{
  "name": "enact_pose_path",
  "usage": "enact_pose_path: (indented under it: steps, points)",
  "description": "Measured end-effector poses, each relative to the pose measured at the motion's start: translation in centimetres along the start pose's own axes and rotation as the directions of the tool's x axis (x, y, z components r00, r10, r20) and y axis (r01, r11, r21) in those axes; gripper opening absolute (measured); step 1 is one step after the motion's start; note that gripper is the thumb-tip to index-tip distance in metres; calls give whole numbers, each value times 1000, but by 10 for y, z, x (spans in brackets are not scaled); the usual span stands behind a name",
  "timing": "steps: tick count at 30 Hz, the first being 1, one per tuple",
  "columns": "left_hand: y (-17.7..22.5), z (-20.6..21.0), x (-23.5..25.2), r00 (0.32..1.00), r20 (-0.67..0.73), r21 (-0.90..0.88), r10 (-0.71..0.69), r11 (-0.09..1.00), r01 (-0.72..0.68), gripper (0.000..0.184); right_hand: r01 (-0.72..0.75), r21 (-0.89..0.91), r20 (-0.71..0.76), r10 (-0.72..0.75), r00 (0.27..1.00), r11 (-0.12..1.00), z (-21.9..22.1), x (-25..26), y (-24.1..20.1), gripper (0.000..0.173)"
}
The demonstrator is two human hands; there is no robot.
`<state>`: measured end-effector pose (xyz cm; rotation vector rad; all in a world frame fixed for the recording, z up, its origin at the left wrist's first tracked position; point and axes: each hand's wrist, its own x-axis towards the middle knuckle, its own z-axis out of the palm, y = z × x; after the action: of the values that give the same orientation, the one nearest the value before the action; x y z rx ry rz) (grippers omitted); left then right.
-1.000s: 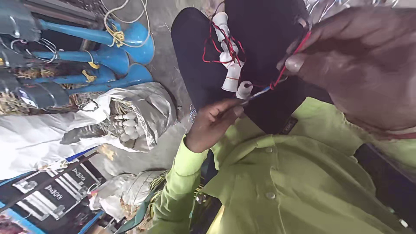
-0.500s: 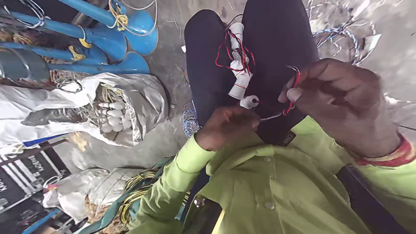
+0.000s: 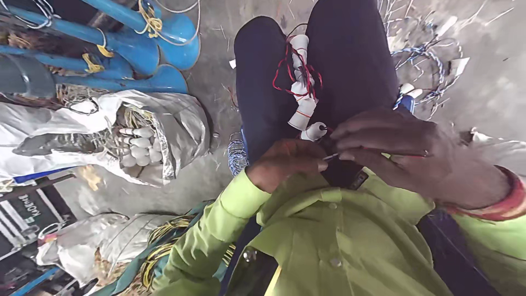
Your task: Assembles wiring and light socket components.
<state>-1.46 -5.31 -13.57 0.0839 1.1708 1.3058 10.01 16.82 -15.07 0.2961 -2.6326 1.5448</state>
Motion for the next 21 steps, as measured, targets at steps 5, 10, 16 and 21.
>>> enact_pose_path:
  steps: [5, 10, 16, 21]
  points:
    - [1, 7, 0, 989, -57, 202, 133, 972, -119, 10, -38, -46, -94, 33, 995, 998, 20, 1, -3, 28]
    - [0, 8, 1, 974, -121, 260, 194, 953, -158, 15, -41, -147, -139, 20, 990, 988, 31, 7, -8, 29]
    - [-5, 5, -3, 992, -68, 46, 110, 993, -107, 17, -21, -214, -150, -12, 989, 977, 36, 4, -3, 31]
    - [-9, 7, -3, 979, -162, -15, 125, 992, -129, 11, -154, 81, -192, 167, 967, 985, 27, 8, -5, 30]
